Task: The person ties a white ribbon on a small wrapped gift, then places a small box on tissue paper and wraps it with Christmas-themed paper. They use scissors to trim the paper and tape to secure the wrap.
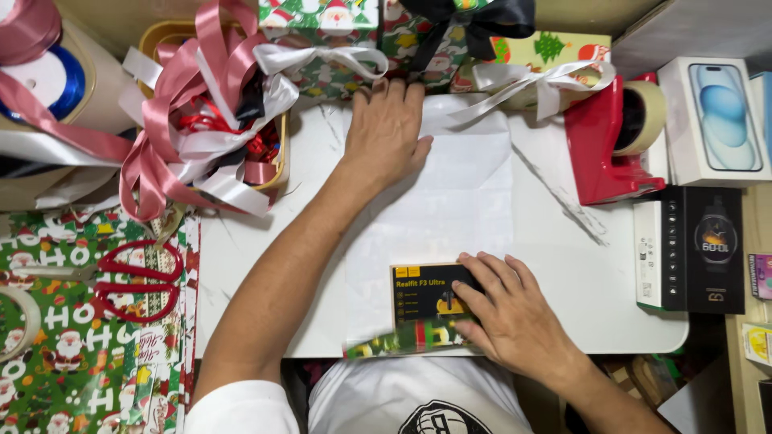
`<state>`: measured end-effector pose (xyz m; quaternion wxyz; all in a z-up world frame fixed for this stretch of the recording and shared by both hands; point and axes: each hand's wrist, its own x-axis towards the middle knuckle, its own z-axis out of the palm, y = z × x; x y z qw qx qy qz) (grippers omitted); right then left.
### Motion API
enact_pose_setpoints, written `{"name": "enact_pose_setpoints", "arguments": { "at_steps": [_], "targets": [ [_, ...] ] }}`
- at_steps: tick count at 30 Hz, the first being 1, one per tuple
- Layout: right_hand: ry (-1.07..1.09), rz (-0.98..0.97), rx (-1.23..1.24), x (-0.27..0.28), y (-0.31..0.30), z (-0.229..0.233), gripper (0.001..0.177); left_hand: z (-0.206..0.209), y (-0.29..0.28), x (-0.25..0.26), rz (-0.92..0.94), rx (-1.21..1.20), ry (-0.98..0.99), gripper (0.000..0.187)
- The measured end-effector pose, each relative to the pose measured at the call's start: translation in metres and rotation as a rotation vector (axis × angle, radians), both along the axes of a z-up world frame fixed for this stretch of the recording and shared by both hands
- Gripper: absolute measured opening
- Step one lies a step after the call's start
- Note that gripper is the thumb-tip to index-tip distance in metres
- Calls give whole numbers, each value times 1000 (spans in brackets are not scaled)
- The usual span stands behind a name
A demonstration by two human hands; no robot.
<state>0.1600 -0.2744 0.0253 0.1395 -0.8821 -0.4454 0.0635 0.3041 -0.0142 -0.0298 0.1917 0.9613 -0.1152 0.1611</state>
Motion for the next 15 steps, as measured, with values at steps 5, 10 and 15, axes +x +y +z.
{"name": "enact_pose_setpoints", "arguments": {
  "at_steps": [5, 10, 15],
  "targets": [
    [-132, -14, 219, -10, -6, -17, 34, 0, -11, 3, 7, -18, -6, 54],
    [-194, 61, 110, -23, -11, -21, 37, 18, -9, -7, -82, -94, 98, 37],
    [-103, 84, 158, -30, -3, -9, 64, 70, 7, -23, -230, -93, 55, 5]
  ]
}}
